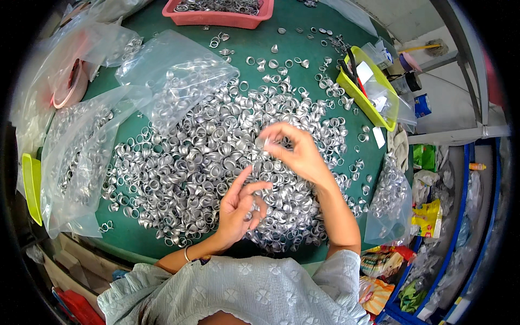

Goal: The person sorts through a large pile of small silver-colored metal rings on a green work table, picking them up and grouping them.

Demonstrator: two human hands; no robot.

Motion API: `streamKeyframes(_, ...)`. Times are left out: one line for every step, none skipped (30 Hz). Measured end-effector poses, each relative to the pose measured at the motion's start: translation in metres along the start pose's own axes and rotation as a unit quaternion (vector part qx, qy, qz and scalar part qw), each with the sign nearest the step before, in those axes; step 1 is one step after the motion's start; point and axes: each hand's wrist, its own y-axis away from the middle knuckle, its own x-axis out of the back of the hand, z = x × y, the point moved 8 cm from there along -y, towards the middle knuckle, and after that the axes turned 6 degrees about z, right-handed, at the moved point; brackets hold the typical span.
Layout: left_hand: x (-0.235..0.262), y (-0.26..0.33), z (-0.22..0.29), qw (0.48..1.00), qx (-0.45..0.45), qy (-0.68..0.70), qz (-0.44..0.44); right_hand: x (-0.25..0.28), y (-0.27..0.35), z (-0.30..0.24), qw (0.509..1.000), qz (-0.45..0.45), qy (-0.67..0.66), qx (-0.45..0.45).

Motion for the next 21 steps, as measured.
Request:
streamKeyframes(0.005,0.0,0.0,1.0,-0.01,0.013,0.019,-0.014,0.006,-0.009,0.994,-0.088,-0.059,-0.014)
streamKeyframes(0.007,0.0,-0.001,0.999,-0.014,0.024,0.032,-0.017,0.008,-0.016,0.994,-0.101,-0.018,0.028)
streamKeyframes(0.01,0.0,-0.003,0.998,-0.018,0.035,0.045,-0.023,0.009,-0.024,0.991,-0.114,0.024,0.07)
streamKeyframes(0.012,-0.001,-0.008,1.0,-0.014,0.022,0.008,-0.03,0.01,-0.03,0.983,-0.128,0.065,0.112)
streamKeyframes(0.014,0.0,-0.013,1.0,0.005,0.004,-0.017,-0.027,0.003,-0.026,0.99,-0.089,0.075,0.085)
streamKeyframes(0.014,0.002,-0.017,0.999,0.024,-0.014,-0.041,-0.022,-0.007,-0.021,0.993,-0.051,0.085,0.058)
streamKeyframes(0.013,0.005,-0.02,0.996,0.043,-0.032,-0.065,-0.018,-0.016,-0.015,0.995,-0.013,0.094,0.03)
streamKeyframes(0.009,0.006,-0.018,0.997,0.051,-0.017,-0.053,-0.026,-0.02,-0.02,0.985,-0.014,0.148,0.091)
streamKeyframes(0.007,0.006,-0.018,0.997,0.05,-0.016,-0.064,-0.036,-0.021,-0.018,0.978,-0.013,0.159,0.136)
streamKeyframes(0.004,0.007,-0.017,0.996,0.049,-0.014,-0.075,-0.04,-0.02,-0.01,0.971,-0.024,0.183,0.152)
streamKeyframes(0.004,0.006,-0.016,0.995,0.046,-0.01,-0.084,-0.045,-0.02,-0.008,0.963,-0.04,0.207,0.168)
streamKeyframes(0.001,0.006,-0.011,0.995,0.024,-0.008,-0.095,-0.038,-0.021,-0.006,0.97,-0.017,0.189,0.151)
streamKeyframes(0.002,0.005,-0.009,0.997,0.021,-0.01,-0.075,-0.03,-0.019,-0.007,0.976,0.007,0.171,0.133)
streamKeyframes(0.0,0.005,-0.005,0.999,0.016,-0.01,-0.051,-0.019,-0.018,-0.001,0.994,0.033,0.095,0.037)
streamKeyframes(0.001,0.005,-0.003,0.999,0.012,-0.01,-0.028,-0.015,-0.012,0.01,0.999,0.007,0.02,-0.036)
streamKeyframes(0.004,0.004,-0.004,1.0,0.018,-0.002,-0.026,-0.017,-0.004,0.014,0.99,-0.014,-0.093,-0.109)
streamKeyframes(0.004,0.004,-0.005,1.0,0.014,-0.005,-0.028,-0.021,0.006,0.014,0.962,-0.029,-0.204,-0.18)
streamKeyframes(0.005,0.003,-0.006,0.999,0.01,-0.008,-0.029,-0.024,0.01,0.015,0.954,-0.034,-0.224,-0.195)
streamKeyframes(0.006,0.003,-0.008,0.999,0.006,-0.012,-0.03,-0.027,0.013,0.016,0.946,-0.04,-0.243,-0.21)
streamKeyframes(0.005,0.002,-0.008,0.999,0.002,-0.014,-0.051,-0.03,0.017,0.016,0.938,-0.044,-0.262,-0.223)
streamKeyframes(0.006,0.003,-0.009,0.999,0.019,0.028,-0.041,-0.031,0.02,0.014,0.942,-0.052,-0.253,-0.215)
